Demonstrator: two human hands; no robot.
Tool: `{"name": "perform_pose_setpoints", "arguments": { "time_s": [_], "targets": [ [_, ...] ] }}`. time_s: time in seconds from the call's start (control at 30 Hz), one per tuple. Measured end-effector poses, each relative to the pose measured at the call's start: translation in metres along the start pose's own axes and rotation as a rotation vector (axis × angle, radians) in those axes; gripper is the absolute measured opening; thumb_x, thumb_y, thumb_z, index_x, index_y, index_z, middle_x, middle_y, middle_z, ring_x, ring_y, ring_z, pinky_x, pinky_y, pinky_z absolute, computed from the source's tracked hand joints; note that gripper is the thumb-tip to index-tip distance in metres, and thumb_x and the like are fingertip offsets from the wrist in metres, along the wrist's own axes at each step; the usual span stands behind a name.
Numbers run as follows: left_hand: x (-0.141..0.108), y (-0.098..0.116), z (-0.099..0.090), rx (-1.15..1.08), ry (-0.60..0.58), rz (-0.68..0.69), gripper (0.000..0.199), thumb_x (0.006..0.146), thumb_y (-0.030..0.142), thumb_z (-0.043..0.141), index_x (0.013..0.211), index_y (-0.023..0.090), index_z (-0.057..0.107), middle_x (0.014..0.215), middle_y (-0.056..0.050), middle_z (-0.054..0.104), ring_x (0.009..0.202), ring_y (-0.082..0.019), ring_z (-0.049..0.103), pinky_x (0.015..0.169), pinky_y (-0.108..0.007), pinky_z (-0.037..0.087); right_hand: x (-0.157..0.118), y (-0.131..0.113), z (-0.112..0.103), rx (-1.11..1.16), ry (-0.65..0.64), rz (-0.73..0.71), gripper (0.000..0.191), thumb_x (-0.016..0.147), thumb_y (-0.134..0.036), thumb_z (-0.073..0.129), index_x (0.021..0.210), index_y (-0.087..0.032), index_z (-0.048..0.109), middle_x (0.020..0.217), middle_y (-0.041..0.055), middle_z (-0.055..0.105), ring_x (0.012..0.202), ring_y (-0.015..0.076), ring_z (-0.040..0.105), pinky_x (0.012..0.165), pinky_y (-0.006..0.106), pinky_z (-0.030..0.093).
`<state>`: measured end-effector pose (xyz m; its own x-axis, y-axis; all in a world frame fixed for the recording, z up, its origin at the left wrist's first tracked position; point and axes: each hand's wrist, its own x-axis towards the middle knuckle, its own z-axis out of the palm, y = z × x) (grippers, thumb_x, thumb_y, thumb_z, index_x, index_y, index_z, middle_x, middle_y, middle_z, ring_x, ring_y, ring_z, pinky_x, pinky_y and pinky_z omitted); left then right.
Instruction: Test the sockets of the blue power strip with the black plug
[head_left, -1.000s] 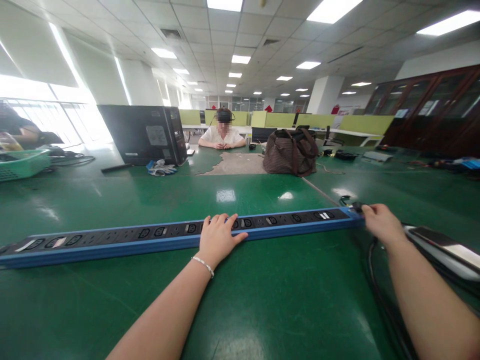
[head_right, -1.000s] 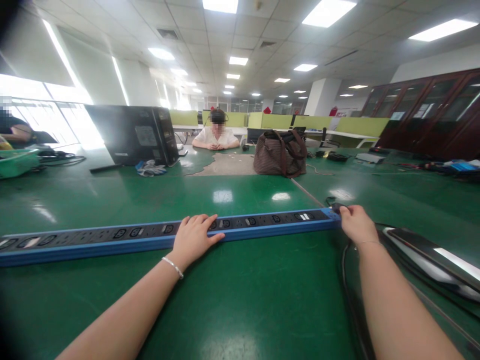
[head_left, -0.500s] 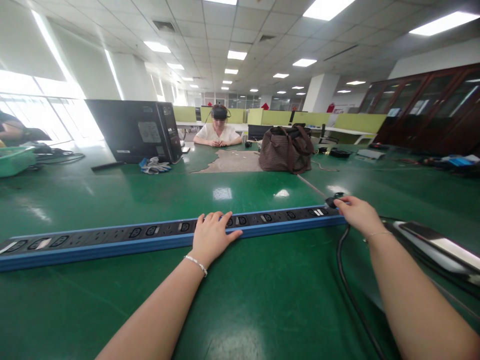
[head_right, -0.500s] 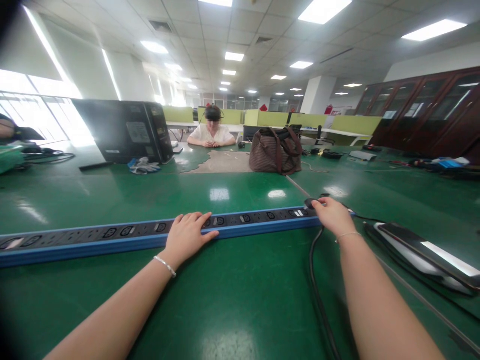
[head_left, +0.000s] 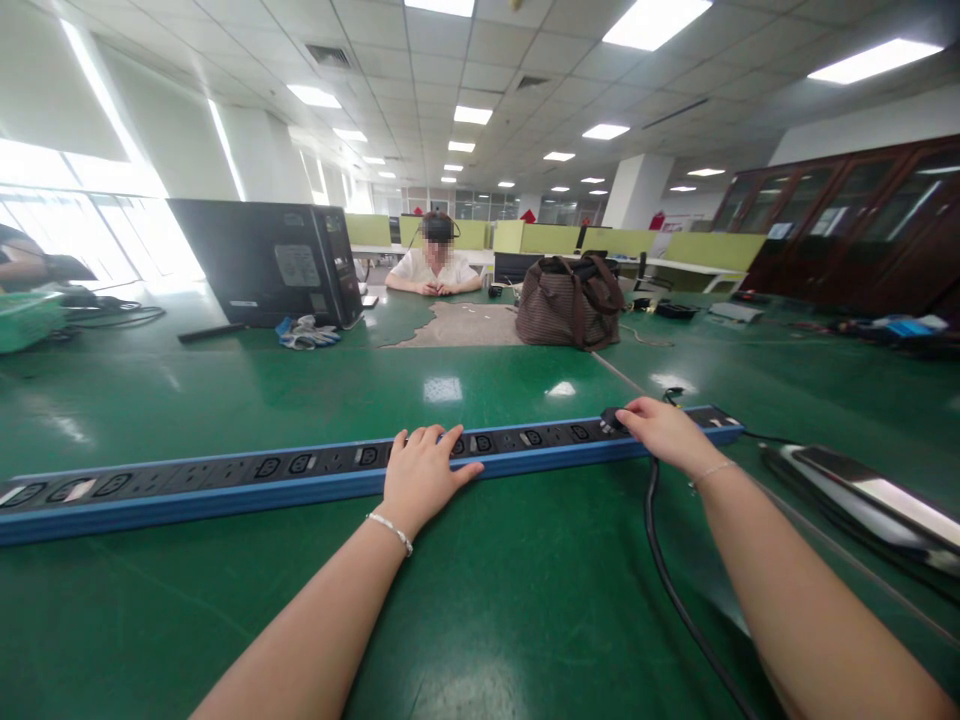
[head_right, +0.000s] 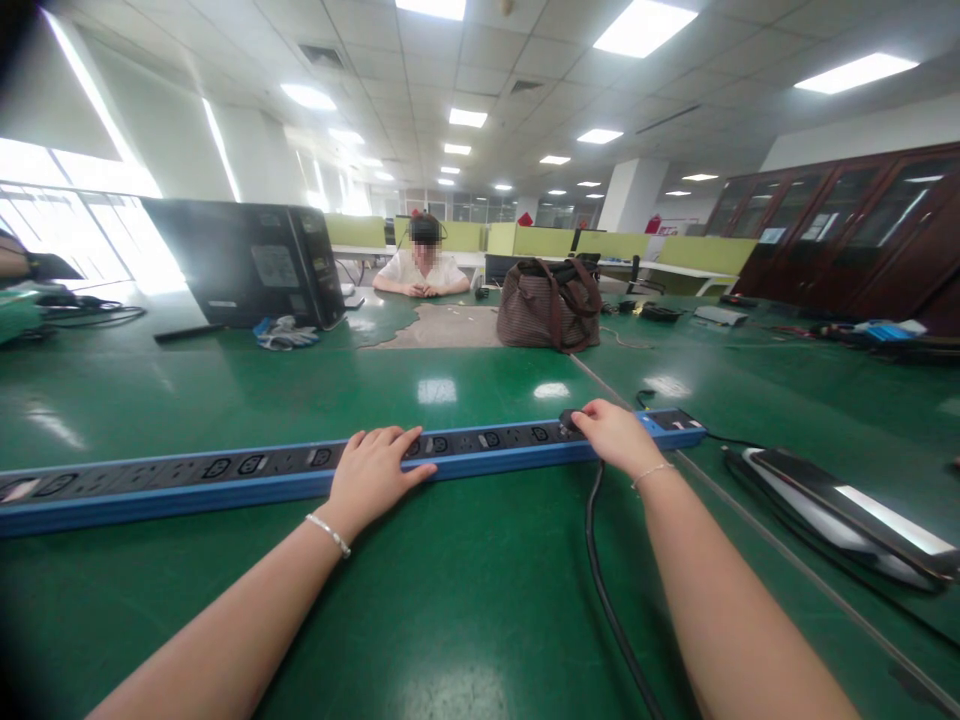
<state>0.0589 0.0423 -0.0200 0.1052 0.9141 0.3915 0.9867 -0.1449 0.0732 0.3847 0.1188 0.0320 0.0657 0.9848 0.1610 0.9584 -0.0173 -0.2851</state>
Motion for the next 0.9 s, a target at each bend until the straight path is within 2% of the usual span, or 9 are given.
{"name": "perform_pose_setpoints", "arguments": {
  "time_s": [0.2,0.37,0.9],
  "targets": [
    [0.0,0.0,0.001,0.001,0.012,0.004,0.058,0.078,0.063,0.038,0.123,0.029,0.049,0.117,-0.006,0.057,0.11,-0.024,0.048,0.099,-0.042,0.027,0.0,-0.003,0.006,-0.121,-0.043,-0.019,0.036,0.082,-0.043,0.036,0.093,-0.018,0.059,0.086,0.009,0.066,0.08,0.021,0.059,0.064,0.027,0.038],
    [0.0,-0.001,0.002,-0.005,0.011,0.002,0.059,0.077,0.064,0.039,0.124,0.029,0.048,0.116,-0.006,0.057,0.109,-0.024,0.048,0.099,-0.042,0.027,-0.001,-0.005,0.011,-0.161,-0.049,-0.032,0.035,0.082,-0.042,0.037,0.102,-0.019,0.054,0.086,0.0093,0.066,0.076,0.022,0.06,0.062,0.029,0.038],
    [0.0,0.0,0.0,-0.009,0.006,-0.004,0.058,0.077,0.063,0.039,0.123,0.029,0.049,0.117,-0.006,0.057,0.109,-0.024,0.048,0.099,-0.043,0.027,-0.006,-0.013,0.015,-0.236,-0.107,-0.061,0.029,0.085,-0.038,0.033,0.101,-0.02,0.047,0.081,0.0104,0.064,0.075,0.0238,0.06,0.059,0.029,0.036]
  ]
}}
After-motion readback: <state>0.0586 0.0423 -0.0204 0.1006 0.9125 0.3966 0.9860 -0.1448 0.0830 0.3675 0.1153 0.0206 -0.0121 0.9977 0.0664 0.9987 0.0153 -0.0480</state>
